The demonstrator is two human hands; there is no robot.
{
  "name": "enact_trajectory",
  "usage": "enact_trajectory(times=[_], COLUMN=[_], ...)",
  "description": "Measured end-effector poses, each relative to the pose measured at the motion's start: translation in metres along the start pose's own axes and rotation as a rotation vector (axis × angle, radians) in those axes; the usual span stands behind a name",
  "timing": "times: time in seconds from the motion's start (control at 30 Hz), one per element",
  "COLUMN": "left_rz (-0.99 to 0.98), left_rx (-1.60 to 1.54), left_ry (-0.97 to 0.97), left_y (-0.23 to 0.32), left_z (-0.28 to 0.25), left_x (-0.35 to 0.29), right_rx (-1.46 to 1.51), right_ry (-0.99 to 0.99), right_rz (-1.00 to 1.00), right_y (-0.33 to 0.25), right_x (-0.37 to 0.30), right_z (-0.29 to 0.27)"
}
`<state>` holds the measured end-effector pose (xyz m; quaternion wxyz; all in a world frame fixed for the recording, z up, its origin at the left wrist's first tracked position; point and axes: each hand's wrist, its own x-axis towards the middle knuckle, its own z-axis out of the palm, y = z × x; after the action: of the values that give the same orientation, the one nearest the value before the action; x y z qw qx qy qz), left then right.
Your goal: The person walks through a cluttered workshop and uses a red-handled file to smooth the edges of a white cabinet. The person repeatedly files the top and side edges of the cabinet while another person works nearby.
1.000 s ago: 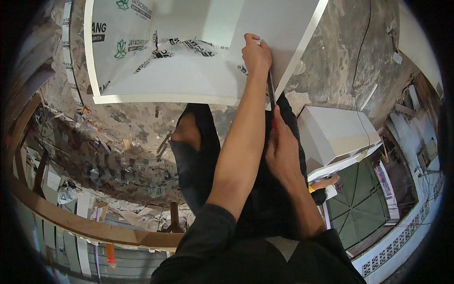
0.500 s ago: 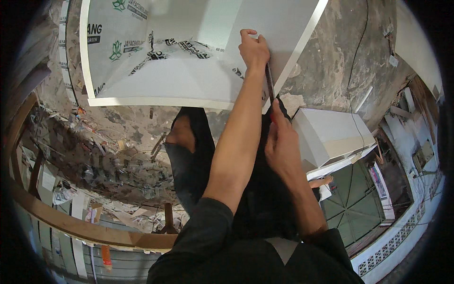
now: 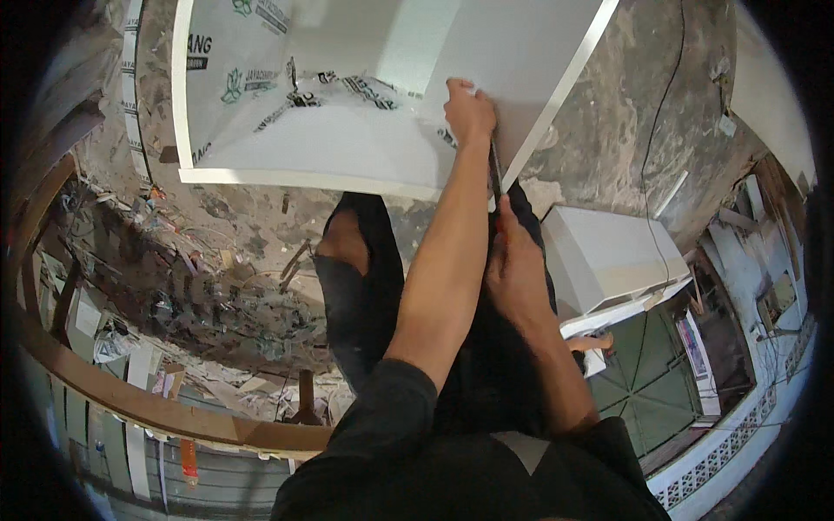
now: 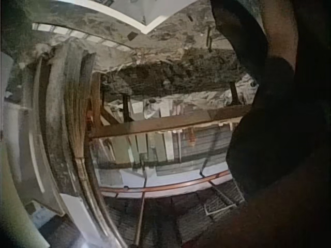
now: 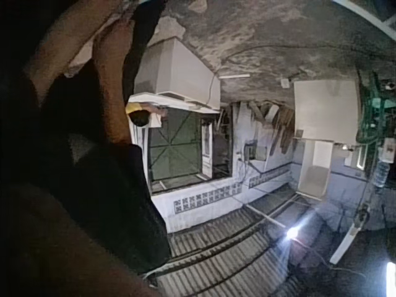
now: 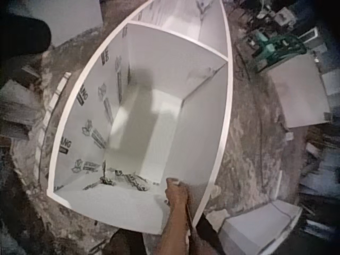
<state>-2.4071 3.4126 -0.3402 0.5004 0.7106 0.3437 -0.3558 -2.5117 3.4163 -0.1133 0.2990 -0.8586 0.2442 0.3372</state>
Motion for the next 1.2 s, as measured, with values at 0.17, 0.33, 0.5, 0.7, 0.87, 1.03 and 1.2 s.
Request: enact_trajectory(times=[0.17, 0.33, 0.5, 0.7, 0.87, 1.03, 1.2], left_rz=[0.056, 0.026, 0.298, 0.351, 0.659, 0.530, 0.490], left_rx=[0.063, 0.270, 0.334, 0.673, 0.693, 0.395, 0.301], left_ry=[0.027, 0.019, 0.079, -0.494, -0.105, 0.028, 0.259], left_y=[-0.001, -0.001, -0.013, 0.029, -0.025, -0.024, -0.041], left_z=[-0.004, -0.009, -0.029, -0.092, -0.075, -0.087, -0.067], left_x=[-0.007, -0.009, -0.021, -0.146, -0.175, -0.176, -0.186], right_rx=[0.109, 0.129, 0.145, 0.095, -0.106, -0.339, -0.453], right_ry=[-0.006, -0.025, 0.006, 0.121, -0.026, -0.382, -0.554], right_rz=[0.078, 0.102, -0.046, -0.196, -0.562, -0.602, -0.724], right_y=[-0.008, -0.003, -0.010, -0.019, -0.001, -0.005, -0.001], right_x=[-0.005, 0.000, -0.036, -0.055, 0.022, 0.079, 0.096], right_z=[-0.001, 0.009, -0.041, -0.146, -0.190, -0.222, -0.247])
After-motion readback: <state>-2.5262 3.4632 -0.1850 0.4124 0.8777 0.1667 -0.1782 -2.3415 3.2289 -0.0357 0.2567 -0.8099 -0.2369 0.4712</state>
